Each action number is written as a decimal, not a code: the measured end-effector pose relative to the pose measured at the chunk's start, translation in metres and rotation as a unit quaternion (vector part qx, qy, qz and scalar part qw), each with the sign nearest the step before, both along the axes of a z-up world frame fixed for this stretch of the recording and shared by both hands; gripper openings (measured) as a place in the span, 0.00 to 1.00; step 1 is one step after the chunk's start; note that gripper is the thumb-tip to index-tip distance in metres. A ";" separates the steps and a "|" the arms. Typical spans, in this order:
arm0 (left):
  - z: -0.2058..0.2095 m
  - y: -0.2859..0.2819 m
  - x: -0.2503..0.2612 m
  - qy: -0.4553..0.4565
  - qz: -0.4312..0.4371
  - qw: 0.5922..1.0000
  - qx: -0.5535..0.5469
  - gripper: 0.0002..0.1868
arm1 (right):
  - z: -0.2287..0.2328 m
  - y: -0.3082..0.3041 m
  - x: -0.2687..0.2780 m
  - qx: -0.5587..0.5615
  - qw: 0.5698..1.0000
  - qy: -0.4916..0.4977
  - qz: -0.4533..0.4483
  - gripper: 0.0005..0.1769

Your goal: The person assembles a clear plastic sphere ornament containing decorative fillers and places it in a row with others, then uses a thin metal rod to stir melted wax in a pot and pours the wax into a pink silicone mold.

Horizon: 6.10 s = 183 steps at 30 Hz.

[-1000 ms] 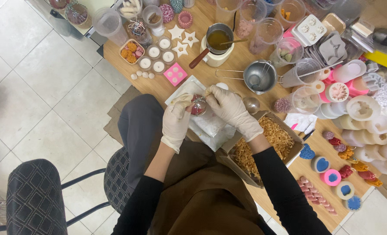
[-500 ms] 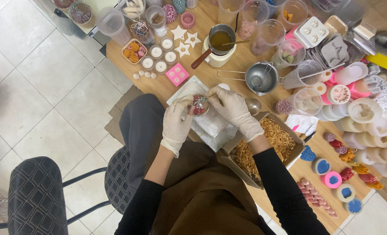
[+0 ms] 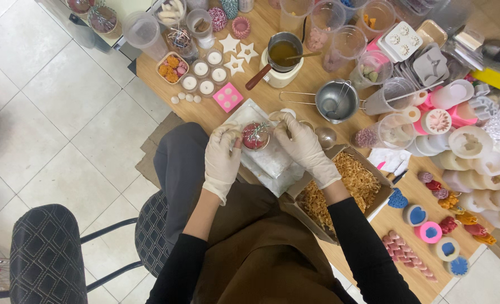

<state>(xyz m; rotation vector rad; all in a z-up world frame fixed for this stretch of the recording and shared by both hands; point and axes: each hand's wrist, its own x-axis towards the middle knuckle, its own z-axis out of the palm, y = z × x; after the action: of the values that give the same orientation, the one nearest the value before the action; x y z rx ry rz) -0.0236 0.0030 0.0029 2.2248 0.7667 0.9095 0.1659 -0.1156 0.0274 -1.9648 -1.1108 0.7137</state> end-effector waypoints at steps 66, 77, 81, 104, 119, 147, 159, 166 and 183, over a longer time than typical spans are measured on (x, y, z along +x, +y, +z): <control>-0.016 -0.017 0.010 -0.015 -0.068 0.989 -0.133 0.36 | -0.023 -0.005 -0.033 0.162 0.978 0.091 -0.088 0.20; -0.012 -0.017 0.010 0.001 -0.059 0.991 -0.123 0.36 | -0.018 -0.006 -0.032 0.200 0.978 0.050 -0.031 0.20; -0.012 -0.017 0.010 0.042 -0.055 0.988 -0.141 0.35 | -0.012 -0.001 -0.029 0.183 0.981 0.065 -0.005 0.16; -0.017 -0.011 0.018 0.002 -0.023 0.987 -0.157 0.43 | -0.035 -0.002 -0.009 0.214 0.959 0.162 -0.095 0.23; 0.043 0.126 -0.048 -0.079 0.188 0.978 -0.046 0.41 | 0.042 0.162 0.006 0.204 0.972 0.084 0.081 0.21; 0.032 0.520 -0.109 -0.111 0.278 0.950 -0.084 0.41 | -0.108 0.604 0.042 -0.153 0.909 -0.320 0.218 0.24; -0.067 0.696 -0.076 -0.056 0.276 0.949 -0.142 0.41 | -0.092 0.608 0.045 -0.256 0.891 -0.306 0.218 0.25; -0.090 0.713 -0.065 -0.128 0.246 0.957 -0.086 0.42 | -0.070 0.615 0.035 -0.326 0.854 -0.334 0.229 0.23; -0.109 0.715 -0.062 -0.137 0.199 0.954 -0.178 0.38 | -0.054 0.609 0.028 -0.351 0.872 -0.292 0.178 0.22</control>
<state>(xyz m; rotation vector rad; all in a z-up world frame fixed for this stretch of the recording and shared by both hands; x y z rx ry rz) -0.0854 0.7176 -0.1063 1.6183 1.1642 1.1361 0.1934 0.4931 -0.0262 -2.7435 -1.7931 0.8123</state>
